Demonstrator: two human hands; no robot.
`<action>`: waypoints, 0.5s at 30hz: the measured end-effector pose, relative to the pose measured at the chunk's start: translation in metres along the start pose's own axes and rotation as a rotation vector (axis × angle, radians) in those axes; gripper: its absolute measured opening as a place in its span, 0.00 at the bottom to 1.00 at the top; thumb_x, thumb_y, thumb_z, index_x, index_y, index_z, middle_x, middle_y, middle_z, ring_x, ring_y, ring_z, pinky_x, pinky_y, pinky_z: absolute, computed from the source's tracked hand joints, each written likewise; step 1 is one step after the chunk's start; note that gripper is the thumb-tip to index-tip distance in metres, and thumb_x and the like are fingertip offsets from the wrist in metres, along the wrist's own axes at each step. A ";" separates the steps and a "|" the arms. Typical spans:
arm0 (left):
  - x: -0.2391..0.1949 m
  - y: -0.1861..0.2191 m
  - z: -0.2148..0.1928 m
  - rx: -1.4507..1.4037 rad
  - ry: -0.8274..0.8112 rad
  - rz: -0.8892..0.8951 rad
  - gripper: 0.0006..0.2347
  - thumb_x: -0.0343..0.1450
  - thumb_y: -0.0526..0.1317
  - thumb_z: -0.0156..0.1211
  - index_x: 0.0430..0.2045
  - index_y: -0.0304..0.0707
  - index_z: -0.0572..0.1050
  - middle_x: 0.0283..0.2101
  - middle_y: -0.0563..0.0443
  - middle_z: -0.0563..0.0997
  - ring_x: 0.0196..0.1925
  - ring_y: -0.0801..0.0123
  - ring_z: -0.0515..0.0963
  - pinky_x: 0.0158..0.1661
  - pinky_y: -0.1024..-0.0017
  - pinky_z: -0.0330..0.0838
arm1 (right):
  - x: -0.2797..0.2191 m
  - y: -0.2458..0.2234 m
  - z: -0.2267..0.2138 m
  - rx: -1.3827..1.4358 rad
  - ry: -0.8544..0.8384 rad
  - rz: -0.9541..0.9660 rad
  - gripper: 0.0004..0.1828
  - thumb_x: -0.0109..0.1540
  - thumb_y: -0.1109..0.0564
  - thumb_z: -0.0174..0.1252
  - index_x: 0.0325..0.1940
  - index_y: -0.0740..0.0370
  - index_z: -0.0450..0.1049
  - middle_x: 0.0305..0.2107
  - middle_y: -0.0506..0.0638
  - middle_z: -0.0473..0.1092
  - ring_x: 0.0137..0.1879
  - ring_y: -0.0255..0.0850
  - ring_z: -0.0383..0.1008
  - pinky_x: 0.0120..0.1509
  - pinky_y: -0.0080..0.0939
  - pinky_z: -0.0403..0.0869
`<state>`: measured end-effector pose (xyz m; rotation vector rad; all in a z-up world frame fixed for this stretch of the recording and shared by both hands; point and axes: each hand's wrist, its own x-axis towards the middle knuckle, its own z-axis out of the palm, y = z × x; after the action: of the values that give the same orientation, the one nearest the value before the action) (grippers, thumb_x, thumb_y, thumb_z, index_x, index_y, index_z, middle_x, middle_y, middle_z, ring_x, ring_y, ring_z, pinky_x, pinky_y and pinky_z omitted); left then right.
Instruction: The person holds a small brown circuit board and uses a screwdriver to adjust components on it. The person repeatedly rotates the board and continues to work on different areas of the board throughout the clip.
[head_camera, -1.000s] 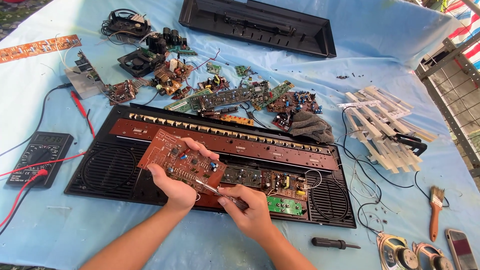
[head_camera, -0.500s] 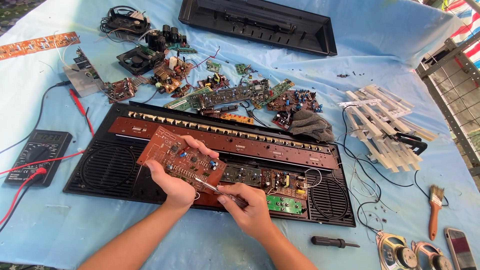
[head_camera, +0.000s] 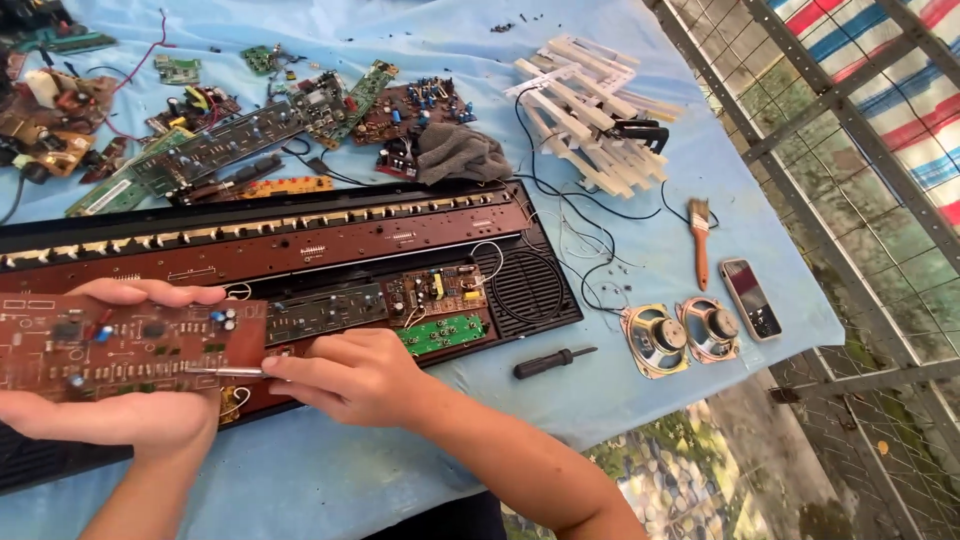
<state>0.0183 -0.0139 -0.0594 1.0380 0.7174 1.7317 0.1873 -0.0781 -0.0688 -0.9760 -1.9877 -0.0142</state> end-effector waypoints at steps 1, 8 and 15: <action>0.001 -0.002 -0.001 -0.002 -0.004 0.001 0.39 0.60 0.82 0.41 0.40 0.45 0.68 0.38 0.55 0.72 0.40 0.67 0.80 0.50 0.61 0.85 | 0.000 0.000 0.001 -0.003 0.003 0.000 0.16 0.62 0.61 0.72 0.52 0.57 0.79 0.26 0.44 0.71 0.25 0.38 0.65 0.32 0.38 0.67; -0.001 -0.008 -0.009 -0.030 -0.022 -0.072 0.38 0.58 0.82 0.45 0.42 0.49 0.67 0.37 0.54 0.75 0.41 0.64 0.80 0.55 0.62 0.84 | -0.002 -0.002 0.003 -0.037 -0.006 -0.012 0.14 0.64 0.60 0.70 0.53 0.58 0.77 0.27 0.44 0.69 0.25 0.39 0.65 0.32 0.38 0.67; -0.003 -0.039 -0.042 0.022 -0.125 -0.073 0.30 0.68 0.71 0.33 0.52 0.53 0.64 0.47 0.56 0.72 0.54 0.64 0.81 0.58 0.65 0.77 | -0.011 0.000 0.004 -0.145 -0.024 -0.093 0.19 0.65 0.61 0.67 0.59 0.59 0.74 0.29 0.44 0.69 0.28 0.39 0.66 0.37 0.38 0.71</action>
<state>-0.0019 -0.0031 -0.1125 1.1107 0.6875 1.5854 0.1880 -0.0833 -0.0793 -0.9784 -2.0756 -0.2012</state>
